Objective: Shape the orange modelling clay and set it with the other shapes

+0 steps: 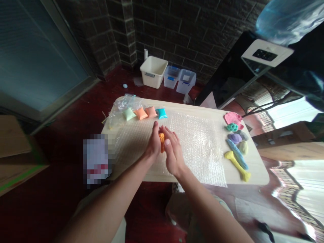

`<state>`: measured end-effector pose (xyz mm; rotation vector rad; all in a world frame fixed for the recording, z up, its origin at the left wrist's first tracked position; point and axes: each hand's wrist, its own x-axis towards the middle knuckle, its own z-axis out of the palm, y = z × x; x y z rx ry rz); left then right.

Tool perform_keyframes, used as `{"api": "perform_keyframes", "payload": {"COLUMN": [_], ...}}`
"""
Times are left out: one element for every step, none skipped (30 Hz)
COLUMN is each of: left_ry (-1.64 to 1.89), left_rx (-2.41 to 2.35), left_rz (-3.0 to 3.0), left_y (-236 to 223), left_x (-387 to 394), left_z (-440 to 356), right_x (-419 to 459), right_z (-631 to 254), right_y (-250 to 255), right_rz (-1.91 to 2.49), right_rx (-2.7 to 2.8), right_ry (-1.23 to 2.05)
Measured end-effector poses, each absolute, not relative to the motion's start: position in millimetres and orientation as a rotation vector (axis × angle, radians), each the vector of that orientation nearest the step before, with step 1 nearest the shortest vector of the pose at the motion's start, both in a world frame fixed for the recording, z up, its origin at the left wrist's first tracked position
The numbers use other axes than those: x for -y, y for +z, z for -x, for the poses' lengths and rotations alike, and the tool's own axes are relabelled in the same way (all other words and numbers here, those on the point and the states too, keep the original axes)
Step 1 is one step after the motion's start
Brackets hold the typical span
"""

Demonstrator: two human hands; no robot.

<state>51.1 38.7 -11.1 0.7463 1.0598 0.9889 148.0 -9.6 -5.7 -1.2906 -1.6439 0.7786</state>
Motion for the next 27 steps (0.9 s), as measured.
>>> {"api": "perform_keyframes", "payload": {"left_ry": [0.941, 0.874, 0.807, 0.762, 0.733, 0.715, 0.703, 0.696, 0.691, 0.686, 0.683, 0.686, 0.693, 0.701, 0.709, 0.716, 0.721, 0.717, 0.705, 0.694, 0.690, 0.690, 0.676, 0.647, 0.603, 0.548, 0.490], "left_rx": [-1.080, -1.088, -1.082, -1.071, -1.055, -1.042, -1.035, -1.024, -1.004, -0.974, -0.941, -0.915, -0.905, -0.920, -0.960, -1.018, -1.089, -1.168, -1.239, -1.297, -1.337, -1.367, -1.395, -1.423, -1.453, -1.480, -1.494], "left_rz": [-0.750, -0.734, -0.723, -0.711, -0.697, -0.677, -0.658, -0.648, -0.651, -0.665, -0.694, -0.739, -0.797, -0.867, -0.951, -1.048, -1.152, -1.257, -1.355, -1.433, -1.483, -1.520, -1.567, -1.623, -1.686, -1.754, -1.813], "left_y": [-9.5, -8.0, -6.7, -5.5, -4.4, -3.6, -2.9, -2.3, -2.1, -2.2, -2.7, -3.8, -5.5, -7.6, -10.1, -12.8, -15.3, -17.5, -19.2, -20.3, -20.6, -20.3, -19.3, -17.8, -15.9, -13.8, -11.6], "left_x": [-37.6, -35.9, -34.0, -32.1, -30.6, -29.5, -29.0, -28.9, -29.0, -29.2, -29.2, -28.8, -28.1, -27.0, -25.7, -24.4, -23.3, -22.4, -21.9, -21.7, -21.8, -22.1, -22.5, -22.8, -22.9, -22.7, -22.2], "left_z": [-49.9, -49.2, -48.8, -48.7, -48.6, -48.5, -48.3, -47.9, -47.3, -46.7, -46.3, -46.1, -46.3, -46.8, -47.6, -48.5, -49.2, -49.8, -50.0, -49.9, -49.5, -48.7, -47.8, -46.9, -45.9, -45.1, -44.5], "right_x": [7.1, 4.6, 2.4, 0.7, -0.5, -1.2, -1.5, -1.6, -1.8, -2.2, -3.0, -4.3, -5.9, -7.7, -9.6, -11.4, -12.8, -13.8, -14.3, -14.5, -14.5, -14.2, -13.7, -13.3, -12.9, -12.5, -12.3], "right_z": [-153.1, -158.2, -162.9, -167.0, -170.3, -172.8, -174.7, -176.1, -177.3, -178.5, -179.9, -181.5, -183.4, -185.5, -187.7, -190.0, -192.2, -194.2, -195.8, -196.9, -197.5, -197.4, -196.7, -195.4, -193.8, -192.1, -190.3], "right_y": [-4.5, -3.0, -1.5, -0.1, 1.0, 1.9, 2.3, 2.3, 1.9, 1.2, 0.3, -0.8, -1.8, -2.8, -3.6, -4.2, -4.7, -5.2, -5.6, -5.9, -6.2, -6.3, -6.2, -5.9, -5.4, -4.7, -4.0], "right_rz": [1.283, 1.272, 1.261, 1.248, 1.234, 1.224, 1.222, 1.232, 1.259, 1.297, 1.338, 1.377, 1.407, 1.424, 1.430, 1.427, 1.422, 1.422, 1.433, 1.459, 1.496, 1.537, 1.573, 1.596, 1.606, 1.606, 1.603], "right_rx": [1.594, 1.532, 1.500, 1.511, 1.535, 1.574, 1.612, 1.628, 1.617, 1.583, 1.532, 1.465, 1.395, 1.338, 1.297, 1.270, 1.259, 1.263, 1.281, 1.313, 1.356, 1.409, 1.462, 1.511, 1.555, 1.591, 1.621], "right_ry": [0.810, 0.860, 0.890, 0.887, 0.870, 0.834, 0.789, 0.743, 0.699, 0.653, 0.618, 0.602, 0.606, 0.636, 0.690, 0.755, 0.817, 0.861, 0.886, 0.896, 0.899, 0.914, 0.949, 1.001, 1.056, 1.098, 1.117]}}
